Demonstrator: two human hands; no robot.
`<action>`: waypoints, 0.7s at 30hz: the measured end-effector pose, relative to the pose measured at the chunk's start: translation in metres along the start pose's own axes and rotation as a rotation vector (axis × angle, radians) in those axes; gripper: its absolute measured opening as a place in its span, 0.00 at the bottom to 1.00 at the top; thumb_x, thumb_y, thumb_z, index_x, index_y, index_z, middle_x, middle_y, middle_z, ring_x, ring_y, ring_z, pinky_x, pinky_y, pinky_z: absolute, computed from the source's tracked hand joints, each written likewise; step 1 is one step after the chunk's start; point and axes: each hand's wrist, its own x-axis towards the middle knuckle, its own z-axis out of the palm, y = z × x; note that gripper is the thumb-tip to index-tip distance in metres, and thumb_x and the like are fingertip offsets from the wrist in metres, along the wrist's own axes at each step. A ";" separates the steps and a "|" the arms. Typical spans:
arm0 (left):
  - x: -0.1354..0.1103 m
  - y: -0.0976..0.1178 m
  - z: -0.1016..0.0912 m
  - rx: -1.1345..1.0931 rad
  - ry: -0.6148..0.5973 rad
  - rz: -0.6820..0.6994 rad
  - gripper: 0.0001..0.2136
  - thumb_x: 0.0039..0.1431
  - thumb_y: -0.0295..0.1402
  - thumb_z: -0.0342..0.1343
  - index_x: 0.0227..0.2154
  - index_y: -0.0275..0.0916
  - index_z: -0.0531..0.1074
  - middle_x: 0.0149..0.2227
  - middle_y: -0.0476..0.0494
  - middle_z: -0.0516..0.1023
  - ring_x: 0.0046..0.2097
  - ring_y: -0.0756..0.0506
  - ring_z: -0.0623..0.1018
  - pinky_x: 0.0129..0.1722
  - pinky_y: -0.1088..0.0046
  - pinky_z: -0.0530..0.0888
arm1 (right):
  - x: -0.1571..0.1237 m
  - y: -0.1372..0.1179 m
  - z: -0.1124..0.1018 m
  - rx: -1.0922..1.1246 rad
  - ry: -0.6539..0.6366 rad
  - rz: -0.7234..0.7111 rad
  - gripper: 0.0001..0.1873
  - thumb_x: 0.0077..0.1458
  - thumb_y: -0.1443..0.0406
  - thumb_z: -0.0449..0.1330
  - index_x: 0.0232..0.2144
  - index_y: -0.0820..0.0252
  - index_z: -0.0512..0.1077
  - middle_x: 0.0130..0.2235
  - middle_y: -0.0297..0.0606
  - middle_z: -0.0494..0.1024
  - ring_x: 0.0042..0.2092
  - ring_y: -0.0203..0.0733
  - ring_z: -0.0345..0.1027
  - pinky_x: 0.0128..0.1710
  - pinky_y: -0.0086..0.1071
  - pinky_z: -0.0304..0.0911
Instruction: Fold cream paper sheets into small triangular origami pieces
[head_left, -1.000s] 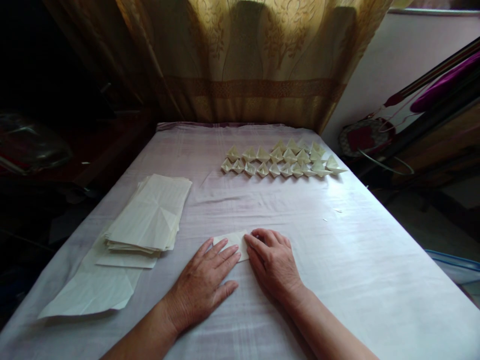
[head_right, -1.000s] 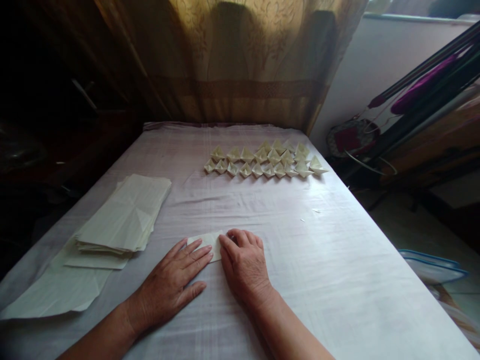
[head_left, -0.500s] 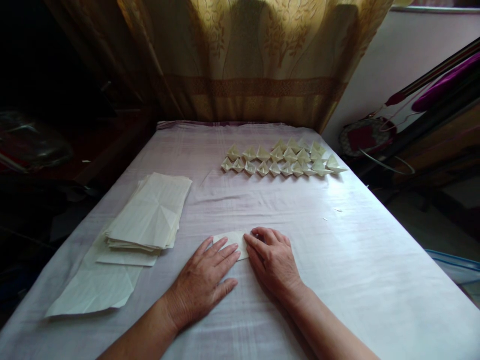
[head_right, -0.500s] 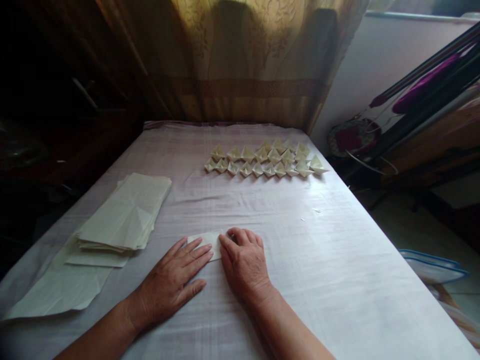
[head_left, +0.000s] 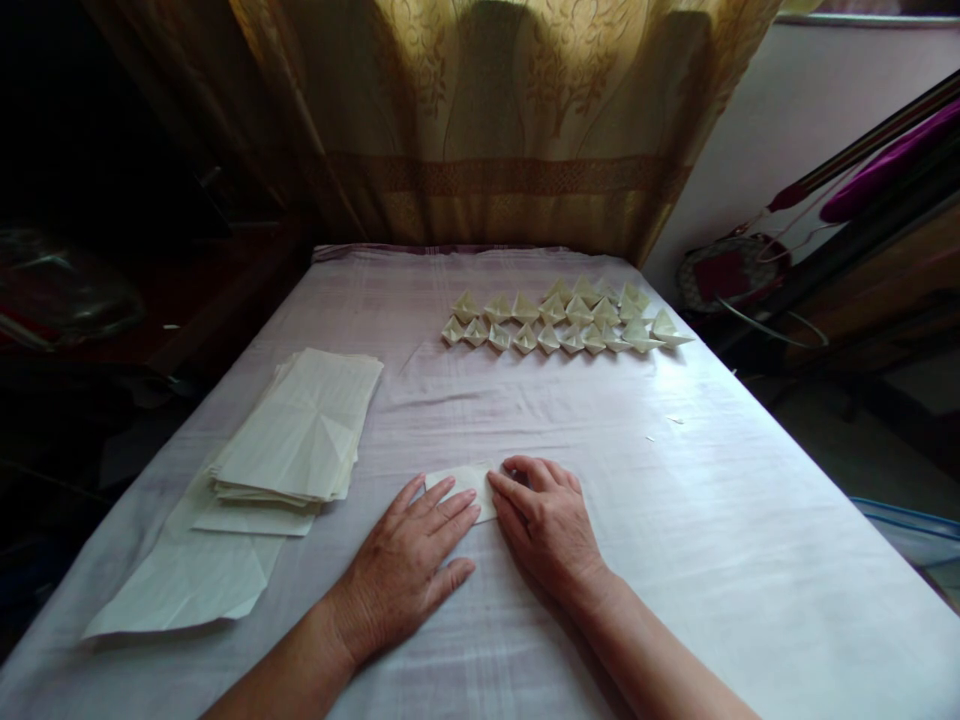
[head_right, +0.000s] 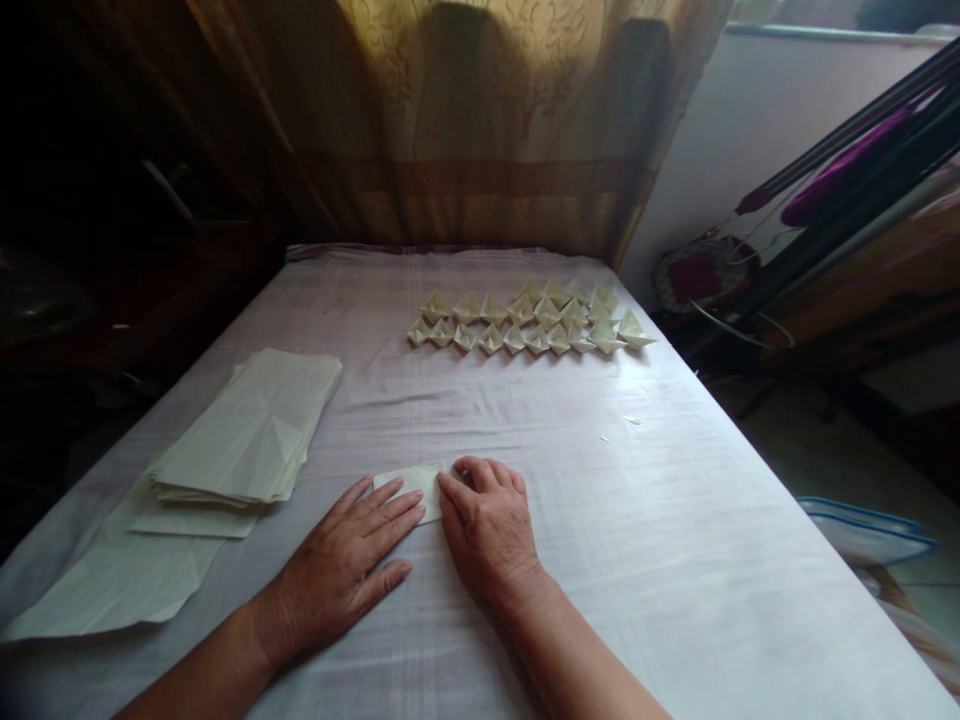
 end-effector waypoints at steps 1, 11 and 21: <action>0.000 0.000 0.000 -0.004 0.003 0.000 0.24 0.67 0.37 0.52 0.64 0.43 0.60 0.63 0.44 0.69 0.66 0.41 0.63 0.67 0.53 0.56 | 0.000 0.000 0.000 -0.001 0.001 0.000 0.12 0.61 0.66 0.57 0.45 0.50 0.77 0.45 0.39 0.76 0.45 0.45 0.65 0.46 0.40 0.55; 0.001 0.000 0.000 0.030 0.004 0.013 0.22 0.67 0.38 0.51 0.62 0.42 0.62 0.63 0.46 0.68 0.66 0.41 0.64 0.67 0.53 0.57 | 0.002 -0.004 -0.001 -0.007 -0.020 0.027 0.16 0.59 0.68 0.56 0.49 0.53 0.73 0.45 0.40 0.76 0.46 0.46 0.65 0.46 0.40 0.55; 0.001 -0.001 0.001 0.036 0.000 0.011 0.22 0.68 0.37 0.51 0.63 0.42 0.61 0.63 0.46 0.68 0.66 0.41 0.63 0.67 0.53 0.57 | 0.002 -0.004 -0.002 -0.048 -0.040 0.000 0.16 0.60 0.68 0.55 0.49 0.55 0.73 0.46 0.41 0.75 0.46 0.47 0.65 0.46 0.41 0.55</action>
